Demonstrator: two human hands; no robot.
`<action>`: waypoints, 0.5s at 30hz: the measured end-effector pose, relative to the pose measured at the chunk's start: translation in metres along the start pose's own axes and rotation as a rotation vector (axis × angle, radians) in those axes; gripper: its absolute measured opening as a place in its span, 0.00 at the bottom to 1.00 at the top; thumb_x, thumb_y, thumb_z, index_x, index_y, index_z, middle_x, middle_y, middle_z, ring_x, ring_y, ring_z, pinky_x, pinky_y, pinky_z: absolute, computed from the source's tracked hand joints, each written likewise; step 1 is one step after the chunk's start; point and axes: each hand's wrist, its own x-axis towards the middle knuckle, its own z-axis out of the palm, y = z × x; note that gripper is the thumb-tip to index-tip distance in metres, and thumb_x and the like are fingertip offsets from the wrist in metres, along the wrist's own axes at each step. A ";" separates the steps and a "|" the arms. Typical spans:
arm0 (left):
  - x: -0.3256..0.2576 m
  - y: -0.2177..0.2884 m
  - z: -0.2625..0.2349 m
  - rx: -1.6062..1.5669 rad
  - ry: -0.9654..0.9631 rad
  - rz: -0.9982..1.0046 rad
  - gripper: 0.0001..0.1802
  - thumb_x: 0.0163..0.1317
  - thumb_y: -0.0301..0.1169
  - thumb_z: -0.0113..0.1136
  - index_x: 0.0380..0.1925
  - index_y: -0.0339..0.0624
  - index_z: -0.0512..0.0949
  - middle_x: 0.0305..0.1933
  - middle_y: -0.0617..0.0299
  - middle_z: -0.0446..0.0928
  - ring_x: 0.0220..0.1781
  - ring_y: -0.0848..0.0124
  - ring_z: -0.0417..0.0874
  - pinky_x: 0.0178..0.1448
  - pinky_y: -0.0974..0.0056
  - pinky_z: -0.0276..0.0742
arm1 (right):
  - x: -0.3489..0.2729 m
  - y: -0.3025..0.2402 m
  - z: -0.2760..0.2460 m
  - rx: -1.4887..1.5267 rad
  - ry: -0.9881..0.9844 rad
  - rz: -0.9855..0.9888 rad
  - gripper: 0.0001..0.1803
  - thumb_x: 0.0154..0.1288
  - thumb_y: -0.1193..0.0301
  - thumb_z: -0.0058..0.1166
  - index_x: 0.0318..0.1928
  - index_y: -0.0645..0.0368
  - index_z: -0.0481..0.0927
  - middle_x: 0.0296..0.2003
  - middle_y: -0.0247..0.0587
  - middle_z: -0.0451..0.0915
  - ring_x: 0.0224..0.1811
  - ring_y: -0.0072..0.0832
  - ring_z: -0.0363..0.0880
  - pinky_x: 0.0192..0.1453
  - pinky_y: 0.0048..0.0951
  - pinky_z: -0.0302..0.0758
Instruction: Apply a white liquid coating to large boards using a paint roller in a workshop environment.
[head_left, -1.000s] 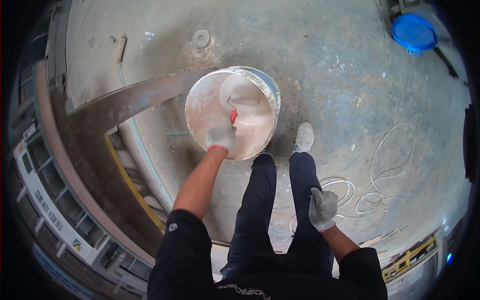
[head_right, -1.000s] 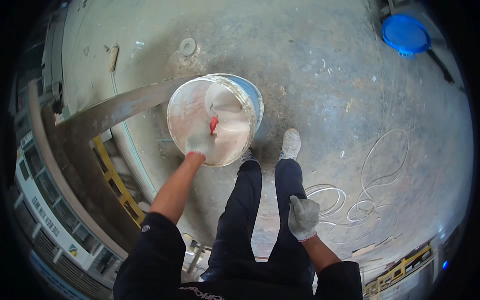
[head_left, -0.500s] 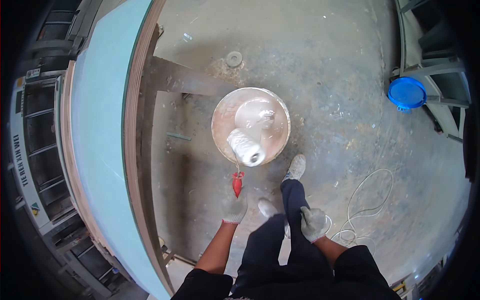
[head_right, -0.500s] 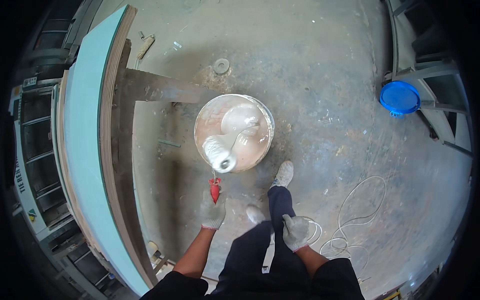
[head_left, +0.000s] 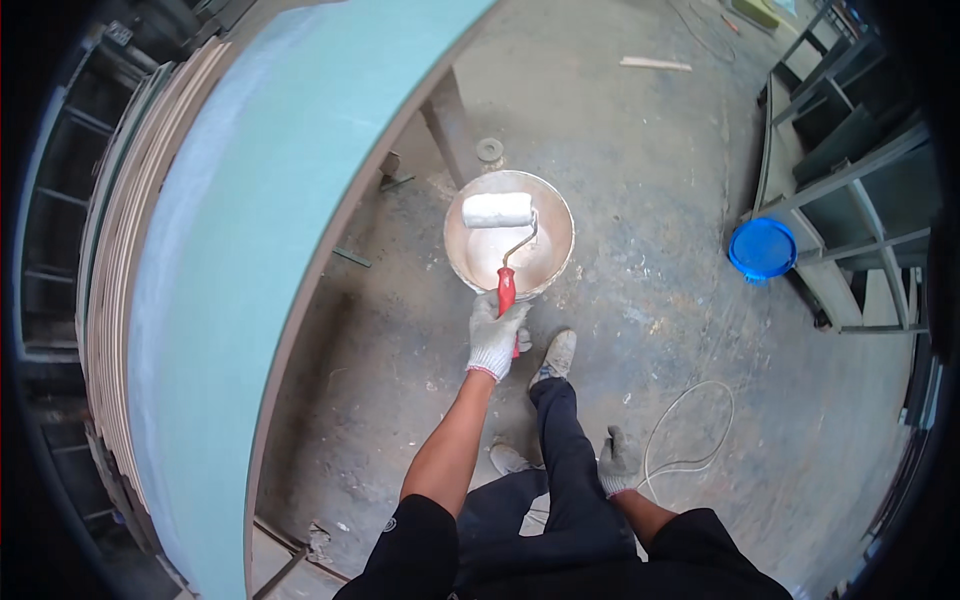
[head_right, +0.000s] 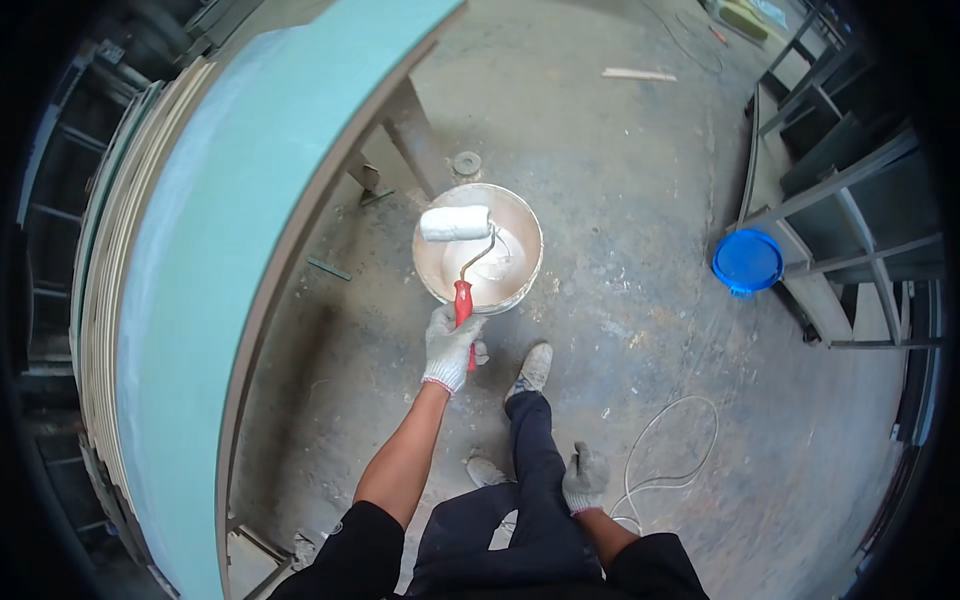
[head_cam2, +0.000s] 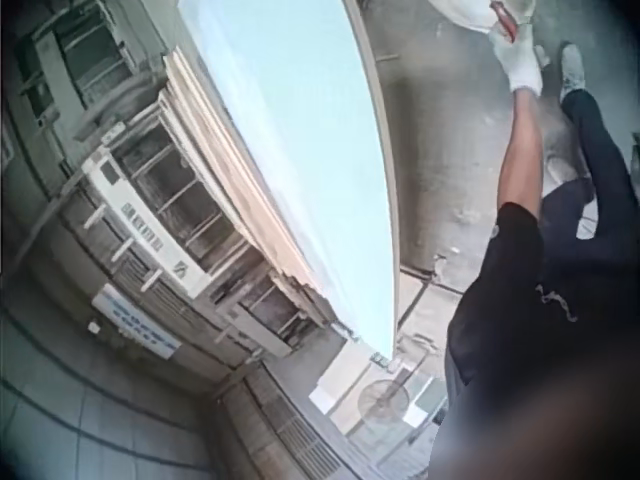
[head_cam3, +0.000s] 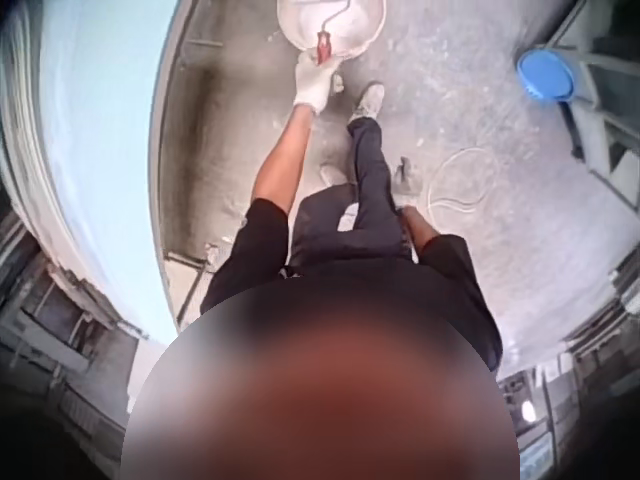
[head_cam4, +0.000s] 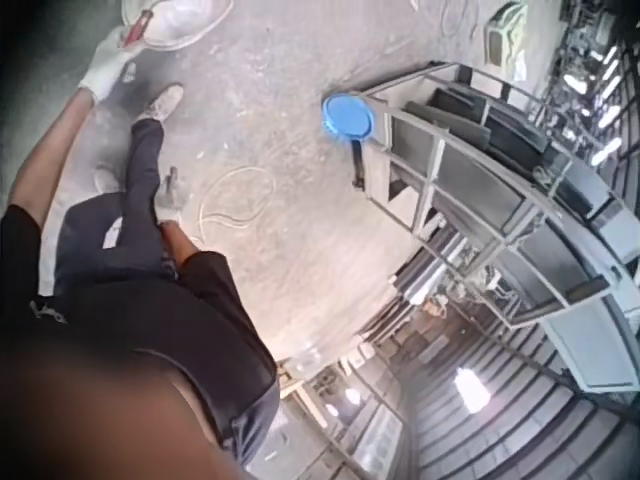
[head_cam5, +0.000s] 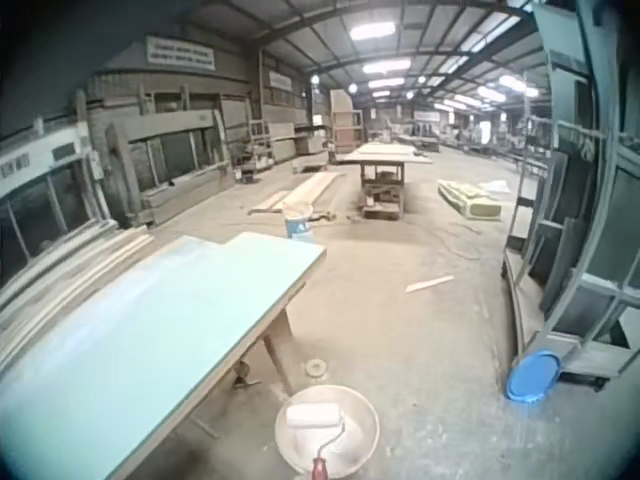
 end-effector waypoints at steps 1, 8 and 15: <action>-0.015 0.010 0.000 -0.117 -0.053 -0.012 0.23 0.68 0.29 0.67 0.59 0.41 0.69 0.34 0.60 0.79 0.21 0.73 0.79 0.23 0.64 0.80 | -0.014 0.006 -0.008 -0.001 0.015 0.035 0.15 0.62 0.76 0.59 0.50 0.56 0.82 0.32 0.53 0.81 0.37 0.52 0.80 0.43 0.51 0.73; -0.036 0.012 -0.013 -0.356 -0.097 -0.029 0.16 0.78 0.42 0.56 0.54 0.43 0.77 0.30 0.64 0.76 0.20 0.73 0.77 0.26 0.62 0.81 | -0.089 0.052 -0.055 -0.050 -0.009 0.166 0.15 0.66 0.76 0.57 0.52 0.58 0.82 0.40 0.54 0.85 0.42 0.52 0.84 0.46 0.48 0.78; 0.031 -0.059 -0.017 -0.773 -0.297 -0.316 0.17 0.74 0.49 0.62 0.39 0.49 0.77 0.23 0.71 0.71 0.16 0.78 0.69 0.19 0.68 0.66 | -0.090 0.090 -0.068 -0.031 -0.086 0.304 0.13 0.68 0.74 0.56 0.52 0.61 0.83 0.45 0.53 0.87 0.48 0.47 0.87 0.55 0.41 0.81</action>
